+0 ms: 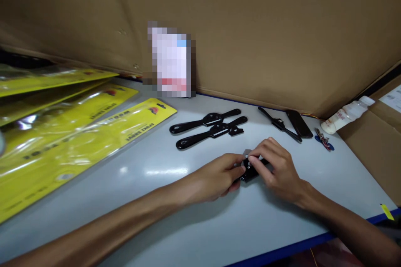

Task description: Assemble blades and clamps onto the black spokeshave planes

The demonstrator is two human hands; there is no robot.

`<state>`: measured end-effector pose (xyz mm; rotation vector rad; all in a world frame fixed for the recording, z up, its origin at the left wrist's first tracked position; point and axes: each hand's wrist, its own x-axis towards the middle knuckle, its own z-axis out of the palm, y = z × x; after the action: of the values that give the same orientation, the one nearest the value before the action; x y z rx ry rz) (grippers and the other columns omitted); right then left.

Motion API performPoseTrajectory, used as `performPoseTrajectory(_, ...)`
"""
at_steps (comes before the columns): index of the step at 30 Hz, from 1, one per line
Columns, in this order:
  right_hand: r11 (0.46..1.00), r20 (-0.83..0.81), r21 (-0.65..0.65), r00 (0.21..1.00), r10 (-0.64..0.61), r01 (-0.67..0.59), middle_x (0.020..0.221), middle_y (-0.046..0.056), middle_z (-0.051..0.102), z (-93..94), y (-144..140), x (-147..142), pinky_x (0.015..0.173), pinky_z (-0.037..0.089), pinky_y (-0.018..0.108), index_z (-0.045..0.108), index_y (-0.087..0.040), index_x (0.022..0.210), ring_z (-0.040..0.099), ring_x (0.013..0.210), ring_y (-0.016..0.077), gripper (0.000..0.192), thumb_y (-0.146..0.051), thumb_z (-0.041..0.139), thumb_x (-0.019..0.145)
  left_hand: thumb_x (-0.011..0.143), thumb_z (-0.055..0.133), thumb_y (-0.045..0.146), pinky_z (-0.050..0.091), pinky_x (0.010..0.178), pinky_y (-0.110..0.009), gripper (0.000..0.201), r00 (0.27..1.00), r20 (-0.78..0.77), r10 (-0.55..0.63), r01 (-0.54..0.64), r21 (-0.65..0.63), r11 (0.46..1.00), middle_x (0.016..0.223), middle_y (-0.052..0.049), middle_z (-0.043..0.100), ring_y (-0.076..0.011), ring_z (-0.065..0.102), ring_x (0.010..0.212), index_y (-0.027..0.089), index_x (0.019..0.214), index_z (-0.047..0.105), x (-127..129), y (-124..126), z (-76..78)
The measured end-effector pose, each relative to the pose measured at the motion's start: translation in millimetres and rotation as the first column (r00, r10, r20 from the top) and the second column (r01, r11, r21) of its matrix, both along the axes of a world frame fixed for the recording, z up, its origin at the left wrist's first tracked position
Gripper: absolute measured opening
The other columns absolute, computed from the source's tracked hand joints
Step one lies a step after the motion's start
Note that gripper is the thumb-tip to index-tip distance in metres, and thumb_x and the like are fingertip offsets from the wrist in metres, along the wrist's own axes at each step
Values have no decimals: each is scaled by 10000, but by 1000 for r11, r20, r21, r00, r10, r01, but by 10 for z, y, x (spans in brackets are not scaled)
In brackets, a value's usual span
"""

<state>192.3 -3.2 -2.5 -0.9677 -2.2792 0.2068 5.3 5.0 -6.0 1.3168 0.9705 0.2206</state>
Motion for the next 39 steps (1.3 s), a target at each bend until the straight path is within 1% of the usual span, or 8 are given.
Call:
performPoseTrajectory(7, 974, 55, 120, 981, 185, -191, 927, 92, 639, 81, 36, 138, 729, 487, 380, 665, -146, 1050, 547, 842, 207, 170, -125, 627, 886, 1003, 377, 284, 224, 346, -183, 129, 1000, -20, -1, 0, -45, 999, 594, 89, 446, -65, 331, 399, 212, 970, 479, -23, 10, 11)
performPoseTrajectory(11, 959, 110, 163, 970, 217, -233, 910, 94, 644, 48, 39, 151, 714, 493, 374, 672, -144, 1004, 543, 828, 204, 119, -123, 624, 898, 1000, 377, 272, 230, 362, -187, 132, 1000, 19, -10, 10, -19, 1000, 572, 97, 436, -61, 314, 384, 211, 936, 474, -17, 4, 3)
performPoseTrajectory(14, 965, 98, 158, 976, 195, -209, 849, 78, 642, 26, 32, 126, 688, 480, 354, 678, -152, 934, 533, 792, 195, 106, -109, 582, 928, 992, 377, 256, 246, 399, -190, 131, 997, 73, -28, 25, 40, 999, 544, 106, 419, -61, 303, 385, 205, 926, 478, -16, -5, -13)
performPoseTrajectory(22, 996, 9, 59, 997, 72, -72, 738, 38, 621, -5, -24, 2, 655, 447, 326, 676, -171, 901, 516, 712, 177, 164, -117, 530, 954, 961, 406, 280, 245, 426, -210, 122, 996, 86, -24, 18, 70, 997, 542, 103, 438, -70, 315, 395, 216, 870, 457, -13, -13, -28)
performPoseTrajectory(27, 979, -130, -204, 990, -56, 28, 686, -12, 599, 36, -40, -37, 599, 419, 269, 645, -179, 803, 546, 660, 140, 121, -83, 602, 862, 983, 356, 268, 264, 430, -207, 157, 999, 1, -38, 38, 51, 998, 559, 100, 440, -68, 310, 399, 201, 926, 485, -4, -10, 44)
performPoseTrajectory(29, 967, -126, -251, 989, -71, 37, 686, -20, 592, 58, -29, -32, 598, 406, 261, 625, -183, 767, 537, 654, 129, 132, -86, 615, 855, 986, 355, 270, 255, 414, -203, 155, 999, -13, -43, 44, 33, 999, 567, 97, 446, -68, 307, 397, 199, 952, 489, -6, -6, 56)
performPoseTrajectory(34, 998, -9, -55, 1000, -18, 18, 686, -1, 574, 34, 2, 3, 661, 389, 303, 548, -190, 716, 487, 704, 155, 207, -135, 577, 913, 984, 398, 327, 218, 373, -195, 166, 1000, 6, -24, 24, -18, 1000, 580, 90, 447, -69, 314, 398, 199, 1012, 500, -16, 1, 40)
performPoseTrajectory(39, 992, 129, 126, 992, -18, 2, 674, 25, 549, -18, 4, 32, 641, 377, 328, 540, -197, 698, 422, 668, 169, 270, -168, 495, 962, 984, 414, 378, 202, 354, -192, 180, 1000, 8, -22, 22, -28, 999, 606, 81, 458, -63, 309, 400, 213, 952, 479, -25, 3, 20)
